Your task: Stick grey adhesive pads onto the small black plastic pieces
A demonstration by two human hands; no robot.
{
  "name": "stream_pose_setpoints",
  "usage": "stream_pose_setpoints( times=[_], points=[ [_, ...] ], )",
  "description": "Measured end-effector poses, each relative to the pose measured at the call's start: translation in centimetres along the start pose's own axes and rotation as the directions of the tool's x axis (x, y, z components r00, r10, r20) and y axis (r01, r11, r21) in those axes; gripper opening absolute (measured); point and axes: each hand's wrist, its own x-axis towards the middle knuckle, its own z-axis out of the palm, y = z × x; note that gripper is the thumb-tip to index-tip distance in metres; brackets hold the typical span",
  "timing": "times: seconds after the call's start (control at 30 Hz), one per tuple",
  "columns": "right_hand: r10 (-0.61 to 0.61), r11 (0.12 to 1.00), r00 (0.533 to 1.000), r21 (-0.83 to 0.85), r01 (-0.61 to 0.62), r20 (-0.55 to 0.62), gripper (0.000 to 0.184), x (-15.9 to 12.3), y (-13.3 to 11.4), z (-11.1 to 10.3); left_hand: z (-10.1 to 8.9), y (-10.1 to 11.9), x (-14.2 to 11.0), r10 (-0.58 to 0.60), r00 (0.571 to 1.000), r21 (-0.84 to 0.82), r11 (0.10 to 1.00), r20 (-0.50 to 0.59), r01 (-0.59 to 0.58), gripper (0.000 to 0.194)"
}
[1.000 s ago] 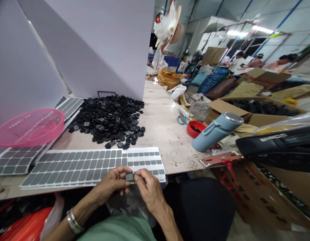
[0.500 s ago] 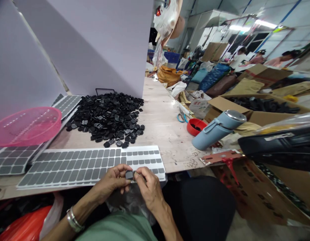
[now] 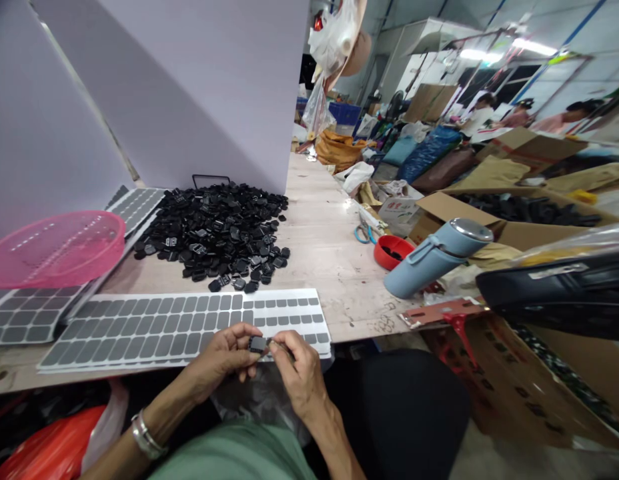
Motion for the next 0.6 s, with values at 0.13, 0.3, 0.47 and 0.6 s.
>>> stream_pose_setpoints(
  times=[0.13, 0.3, 0.47, 0.6],
  points=[
    [-0.006, 1.000, 0.998, -0.016, 0.005, -0.060, 0.017, -0.01, 0.10, -0.25, -0.13, -0.08, 0.16, -0.005, 1.000, 0.016, 1.000, 0.007, 0.004, 0.043],
    [0.020, 1.000, 0.997, -0.014, -0.021, -0.081, 0.018, 0.16, 0.06, -0.42, -0.04, 0.04, 0.15, -0.021, 1.000, 0.031, 0.999, 0.016, 0.021, 0.045],
    [-0.005, 0.999, 0.999, -0.034, 0.004, -0.041, 0.017, 0.12, 0.14, -0.06, -0.01, -0.14, 0.29, -0.018, 1.000, 0.062, 0.998, 0.024, 0.016, 0.045],
    [-0.032, 0.998, 0.999, -0.058, 0.030, -0.029, 0.016, 0.19, 0.21, 0.19, -0.08, -0.27, 0.36, 0.004, 0.999, 0.069, 0.998, 0.038, -0.007, 0.045]
  ],
)
